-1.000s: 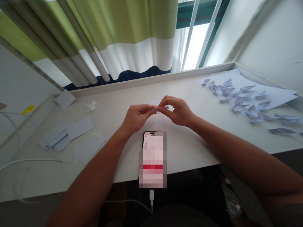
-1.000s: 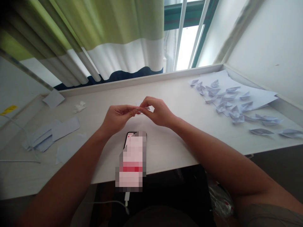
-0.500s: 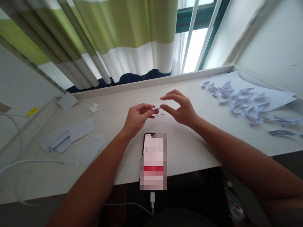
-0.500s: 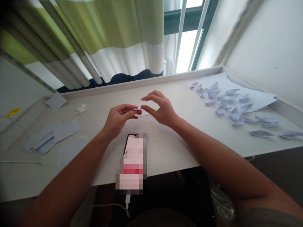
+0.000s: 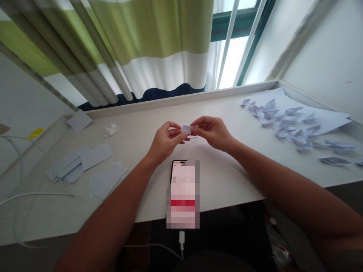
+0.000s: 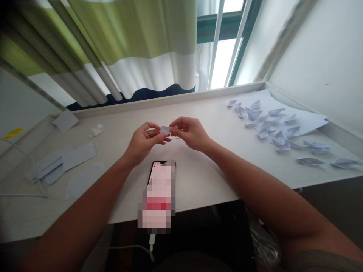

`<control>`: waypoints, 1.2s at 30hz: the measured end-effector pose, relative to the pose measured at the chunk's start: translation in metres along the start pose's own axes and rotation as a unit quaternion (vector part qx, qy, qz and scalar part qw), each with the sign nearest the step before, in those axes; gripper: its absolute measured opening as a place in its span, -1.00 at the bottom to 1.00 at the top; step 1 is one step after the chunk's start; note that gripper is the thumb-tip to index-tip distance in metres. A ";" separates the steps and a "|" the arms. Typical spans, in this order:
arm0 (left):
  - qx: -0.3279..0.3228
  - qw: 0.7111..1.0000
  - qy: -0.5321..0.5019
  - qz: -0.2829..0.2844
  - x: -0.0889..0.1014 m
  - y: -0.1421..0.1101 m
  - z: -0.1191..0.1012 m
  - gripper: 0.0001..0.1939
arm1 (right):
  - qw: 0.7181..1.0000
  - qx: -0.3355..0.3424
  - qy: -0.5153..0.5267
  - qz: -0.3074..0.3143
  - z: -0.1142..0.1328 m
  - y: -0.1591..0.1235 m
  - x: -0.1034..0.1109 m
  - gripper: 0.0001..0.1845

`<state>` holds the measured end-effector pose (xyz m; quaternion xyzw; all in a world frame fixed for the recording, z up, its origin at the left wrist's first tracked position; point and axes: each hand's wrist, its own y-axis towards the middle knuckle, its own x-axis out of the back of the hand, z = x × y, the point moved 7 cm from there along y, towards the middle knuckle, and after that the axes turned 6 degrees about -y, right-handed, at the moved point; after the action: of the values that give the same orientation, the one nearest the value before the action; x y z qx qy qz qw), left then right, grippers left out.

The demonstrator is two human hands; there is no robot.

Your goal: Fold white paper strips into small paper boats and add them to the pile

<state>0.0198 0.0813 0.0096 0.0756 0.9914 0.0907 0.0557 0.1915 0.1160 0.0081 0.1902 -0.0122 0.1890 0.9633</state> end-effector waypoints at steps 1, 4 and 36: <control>0.006 1.000 0.006 0.005 0.000 0.000 0.001 -0.60 | 1.000 0.005 -0.008 0.008 0.000 -0.001 -0.002 -0.53; -0.005 0.999 0.034 0.010 -0.001 -0.002 -0.001 -0.58 | 1.000 0.008 -0.005 0.025 0.000 -0.003 -0.007 -0.52; -0.015 0.997 0.078 0.017 -0.008 -0.006 -0.004 -0.60 | 0.930 0.207 -0.302 -0.028 0.040 -0.014 -0.004 -0.92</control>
<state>0.0262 0.0734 0.0131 0.0842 0.9898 0.1126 -0.0218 0.1951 0.0883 0.0397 0.4339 -0.2576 0.0935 0.8583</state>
